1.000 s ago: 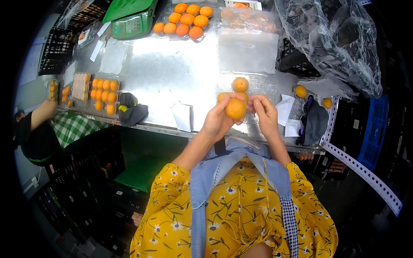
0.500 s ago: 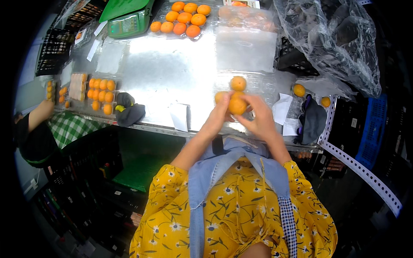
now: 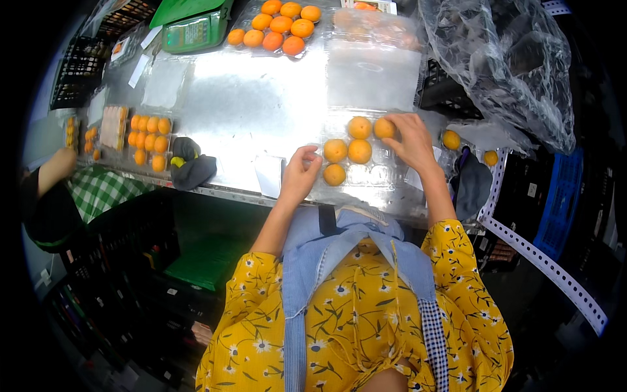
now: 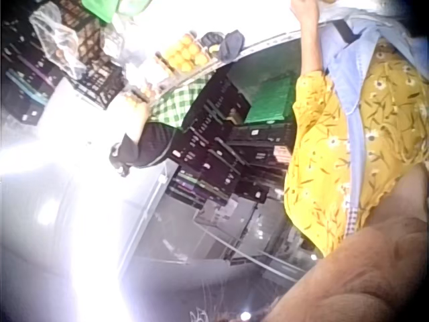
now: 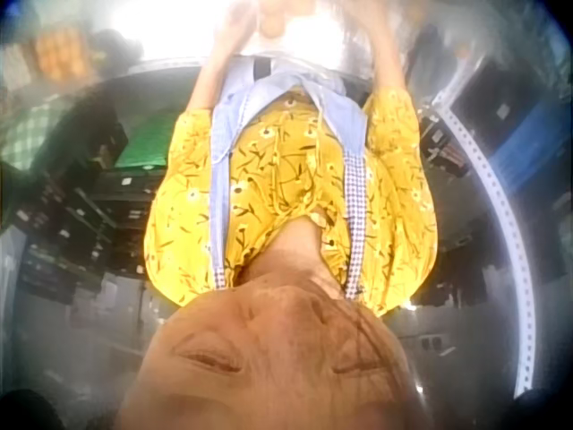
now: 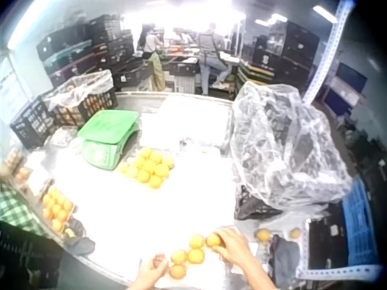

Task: The person places small orange fruits into plastic containers by hand, seals the containers, and stacks them into black crates.

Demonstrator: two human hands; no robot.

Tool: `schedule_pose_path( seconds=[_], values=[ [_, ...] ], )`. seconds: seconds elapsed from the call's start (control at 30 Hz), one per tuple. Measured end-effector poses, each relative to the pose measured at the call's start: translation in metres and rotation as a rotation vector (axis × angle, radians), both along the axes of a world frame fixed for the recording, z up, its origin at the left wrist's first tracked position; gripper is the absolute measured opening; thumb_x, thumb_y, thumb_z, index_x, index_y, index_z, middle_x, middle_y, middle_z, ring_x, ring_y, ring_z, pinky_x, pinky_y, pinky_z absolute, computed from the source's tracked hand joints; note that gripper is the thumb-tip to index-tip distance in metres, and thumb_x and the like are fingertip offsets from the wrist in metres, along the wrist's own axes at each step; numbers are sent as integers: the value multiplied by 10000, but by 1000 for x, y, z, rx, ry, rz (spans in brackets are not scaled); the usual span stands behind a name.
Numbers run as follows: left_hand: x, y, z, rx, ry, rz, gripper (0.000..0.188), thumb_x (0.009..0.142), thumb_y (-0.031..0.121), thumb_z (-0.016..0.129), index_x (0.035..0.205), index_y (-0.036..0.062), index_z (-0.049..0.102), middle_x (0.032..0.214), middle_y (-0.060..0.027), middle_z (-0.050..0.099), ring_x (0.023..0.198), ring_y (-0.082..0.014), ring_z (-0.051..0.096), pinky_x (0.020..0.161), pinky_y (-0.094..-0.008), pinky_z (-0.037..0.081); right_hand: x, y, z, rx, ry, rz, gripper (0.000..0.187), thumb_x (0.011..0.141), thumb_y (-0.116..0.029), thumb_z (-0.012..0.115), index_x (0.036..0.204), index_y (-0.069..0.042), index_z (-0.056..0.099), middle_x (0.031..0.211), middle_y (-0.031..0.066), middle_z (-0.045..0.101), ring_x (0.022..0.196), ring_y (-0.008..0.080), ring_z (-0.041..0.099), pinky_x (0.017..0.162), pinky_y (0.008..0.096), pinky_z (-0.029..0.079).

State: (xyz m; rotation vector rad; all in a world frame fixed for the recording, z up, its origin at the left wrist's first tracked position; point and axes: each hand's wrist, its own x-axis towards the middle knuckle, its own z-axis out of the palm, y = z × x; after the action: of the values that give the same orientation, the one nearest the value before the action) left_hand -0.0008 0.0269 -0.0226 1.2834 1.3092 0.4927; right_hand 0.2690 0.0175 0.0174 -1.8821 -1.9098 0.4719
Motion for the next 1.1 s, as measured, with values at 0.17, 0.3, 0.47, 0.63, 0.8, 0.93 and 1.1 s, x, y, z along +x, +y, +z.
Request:
schedule_pose_path(
  seconds=[0.17, 0.3, 0.47, 0.63, 0.8, 0.93, 1.1],
  values=[
    [-3, -2, -14, -11, 75, -80, 342, 819, 201, 567, 1115, 44, 498, 873, -73, 572, 669, -139, 544, 632, -264, 451, 0, 1, -4, 4, -22, 18, 428, 619, -123, 723, 1025, -84, 592, 1028, 51, 578, 1002, 244, 475, 883, 337, 379],
    [-3, -3, -23, -187, -102, -54, 304, 831, 121, 532, 1120, 38, 487, 814, -59, 569, 627, -127, 533, 604, -252, 449, 3, 1, -7, -2, -16, 13, 435, 624, -157, 727, 1036, -102, 601, 1019, 43, 582, 1016, 246, 464, 887, 348, 366],
    [-3, 5, -25, -217, -235, 3, 252, 829, 37, 506, 1081, 24, 513, 726, -32, 540, 587, -88, 504, 544, -219, 425, -11, 12, 1, 67, -14, 10, 427, 640, -258, 714, 1022, -101, 607, 1011, 51, 584, 992, 247, 473, 873, 371, 347],
    [-2, 14, -24, -132, -159, 52, 226, 829, 32, 502, 1052, 29, 538, 700, -17, 519, 592, -79, 482, 539, -216, 408, -41, 27, -8, 49, -35, 17, 419, 647, -309, 698, 993, -90, 610, 969, 63, 589, 947, 242, 489, 858, 376, 336],
    [-4, 16, -24, -169, -126, 33, 239, 831, 63, 508, 1067, 50, 537, 721, -23, 527, 640, -101, 500, 592, -230, 424, -46, 39, -11, 0, -104, 7, 347, 646, -286, 695, 925, -87, 637, 891, 72, 593, 889, 254, 516, 834, 384, 349],
    [-7, 12, -18, -52, -46, 1, 275, 835, 83, 551, 1107, 57, 518, 790, -11, 526, 613, -64, 485, 527, -192, 412, -42, 30, -8, 100, 74, -51, 324, 699, -300, 681, 922, -68, 640, 850, 59, 605, 814, 215, 550, 759, 337, 405],
    [13, 13, 42, 215, -116, -1, 458, 745, 106, 663, 1168, 68, 491, 1020, -63, 527, 798, -106, 518, 673, -233, 445, -50, 7, 26, -347, 1243, -373, 399, 848, -383, 549, 949, -2, 611, 843, 38, 602, 713, 76, 538, 646, 205, 433]
  ],
)
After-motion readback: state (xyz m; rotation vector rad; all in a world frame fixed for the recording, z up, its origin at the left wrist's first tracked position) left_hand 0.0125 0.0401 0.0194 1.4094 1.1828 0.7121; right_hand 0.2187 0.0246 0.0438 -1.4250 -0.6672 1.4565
